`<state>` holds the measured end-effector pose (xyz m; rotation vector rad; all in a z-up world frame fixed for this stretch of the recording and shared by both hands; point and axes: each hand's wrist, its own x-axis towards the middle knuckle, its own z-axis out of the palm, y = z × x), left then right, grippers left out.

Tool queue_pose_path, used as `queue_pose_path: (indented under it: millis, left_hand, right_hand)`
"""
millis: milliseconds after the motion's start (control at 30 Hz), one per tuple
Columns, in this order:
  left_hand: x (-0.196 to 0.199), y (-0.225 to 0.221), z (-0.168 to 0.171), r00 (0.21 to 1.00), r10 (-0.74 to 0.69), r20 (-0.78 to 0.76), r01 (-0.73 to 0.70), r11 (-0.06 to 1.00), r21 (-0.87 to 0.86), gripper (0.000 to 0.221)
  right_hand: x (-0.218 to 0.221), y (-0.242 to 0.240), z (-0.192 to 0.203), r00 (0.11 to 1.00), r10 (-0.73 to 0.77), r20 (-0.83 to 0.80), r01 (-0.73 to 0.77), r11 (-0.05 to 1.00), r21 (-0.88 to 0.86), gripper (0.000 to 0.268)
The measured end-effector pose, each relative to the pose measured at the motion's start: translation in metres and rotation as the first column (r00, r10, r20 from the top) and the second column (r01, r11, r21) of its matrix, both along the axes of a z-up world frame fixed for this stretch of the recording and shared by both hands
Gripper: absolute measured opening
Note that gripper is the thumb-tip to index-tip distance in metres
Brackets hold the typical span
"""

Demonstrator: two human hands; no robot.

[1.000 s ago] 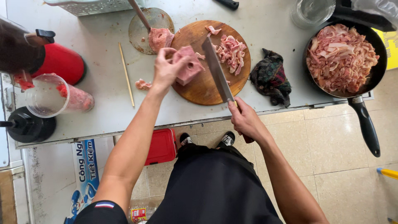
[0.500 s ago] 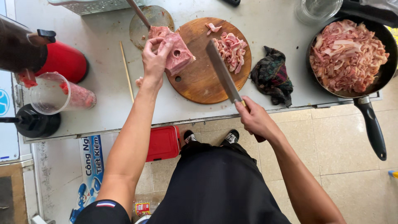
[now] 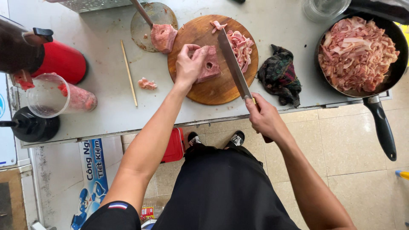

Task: The person slices meat on a wooden board, then opens a baguette and fills it with sauce, meat, cucumber, and pickled vegetables using tongs and a ladle.

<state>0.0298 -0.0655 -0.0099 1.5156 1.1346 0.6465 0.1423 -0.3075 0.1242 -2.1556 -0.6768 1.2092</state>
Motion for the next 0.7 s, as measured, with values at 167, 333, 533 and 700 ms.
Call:
queue_pose_path:
  millis: [167, 333, 533, 700]
  left_hand:
    - [-0.001, -0.012, 0.003, 0.947, 0.081, -0.312, 0.074, 0.887, 0.456, 0.028]
    - [0.004, -0.019, 0.003, 0.971, -0.028, -0.237, 0.179, 0.740, 0.648, 0.024]
    - [0.012, -0.024, 0.004, 0.970, -0.019, -0.242, 0.185, 0.708, 0.682, 0.016]
    - [0.011, -0.024, 0.003, 0.974, -0.034, -0.226, 0.187, 0.684, 0.705, 0.019]
  right_hand:
    - [-0.024, 0.008, -0.002, 0.979, 0.040, 0.200, -0.044, 0.999, 0.019, 0.046]
    - [-0.042, 0.016, -0.010, 0.949, 0.052, 0.311, -0.087, 0.991, 0.100, 0.045]
    - [-0.059, 0.026, -0.015, 0.917, 0.127, 0.377, -0.115, 0.992, -0.056, 0.050]
    - [-0.066, 0.025, -0.020, 0.909, 0.133, 0.396, -0.121, 0.991, -0.055, 0.050]
